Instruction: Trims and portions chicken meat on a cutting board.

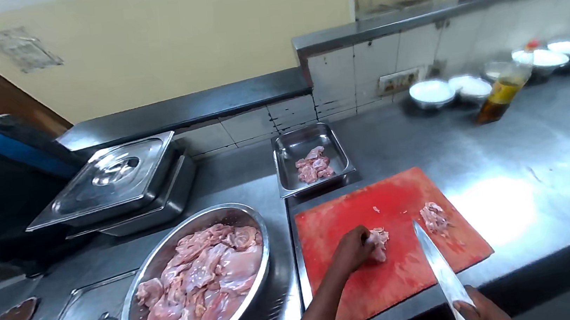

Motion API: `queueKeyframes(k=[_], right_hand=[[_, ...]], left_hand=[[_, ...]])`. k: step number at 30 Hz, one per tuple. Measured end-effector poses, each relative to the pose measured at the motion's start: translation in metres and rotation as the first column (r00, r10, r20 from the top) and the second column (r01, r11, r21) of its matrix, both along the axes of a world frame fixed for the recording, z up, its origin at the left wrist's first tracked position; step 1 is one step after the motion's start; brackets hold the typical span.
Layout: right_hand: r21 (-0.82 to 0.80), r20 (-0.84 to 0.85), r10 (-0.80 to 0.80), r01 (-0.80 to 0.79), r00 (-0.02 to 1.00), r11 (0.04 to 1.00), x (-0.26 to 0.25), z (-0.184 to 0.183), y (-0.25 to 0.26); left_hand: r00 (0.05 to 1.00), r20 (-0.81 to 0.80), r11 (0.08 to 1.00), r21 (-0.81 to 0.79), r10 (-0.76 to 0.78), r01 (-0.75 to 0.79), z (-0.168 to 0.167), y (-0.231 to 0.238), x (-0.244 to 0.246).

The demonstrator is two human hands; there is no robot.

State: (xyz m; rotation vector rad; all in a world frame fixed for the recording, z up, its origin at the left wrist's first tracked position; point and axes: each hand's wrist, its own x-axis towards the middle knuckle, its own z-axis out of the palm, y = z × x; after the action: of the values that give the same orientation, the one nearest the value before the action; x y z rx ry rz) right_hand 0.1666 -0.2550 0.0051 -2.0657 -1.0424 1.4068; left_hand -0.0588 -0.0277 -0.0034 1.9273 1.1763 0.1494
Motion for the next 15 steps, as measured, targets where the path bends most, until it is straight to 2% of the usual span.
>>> queueKeyframes(k=[2, 4, 8, 12, 15], right_hand=[[-0.007, 0.011, -0.007, 0.007, 1.000, 1.000, -0.002, 0.002, 0.003], [-0.014, 0.003, 0.005, -0.005, 1.000, 1.000, -0.003, 0.002, 0.004], [-0.049, -0.009, 0.028, -0.028, 1.000, 0.998, -0.004, -0.007, 0.004], [-0.052, -0.006, 0.065, -0.065, 0.998, 0.997, -0.005, -0.009, 0.015], [-0.105, 0.096, 0.154, -0.144, 0.983, 0.984, -0.007, -0.009, 0.031]], left_hand=[[0.992, -0.096, 0.995, 0.063, 0.079, -0.073, -0.017, 0.013, 0.004], [0.983, -0.156, 0.991, 0.099, 0.101, -0.086, -0.021, 0.013, 0.007], [0.966, -0.259, 0.998, 0.058, 0.027, -0.013, -0.017, 0.000, 0.017], [0.984, -0.175, 0.999, -0.004, -0.033, 0.033, -0.012, -0.017, 0.020], [0.993, -0.035, 0.991, -0.073, 0.113, -0.115, -0.017, -0.024, 0.010]])
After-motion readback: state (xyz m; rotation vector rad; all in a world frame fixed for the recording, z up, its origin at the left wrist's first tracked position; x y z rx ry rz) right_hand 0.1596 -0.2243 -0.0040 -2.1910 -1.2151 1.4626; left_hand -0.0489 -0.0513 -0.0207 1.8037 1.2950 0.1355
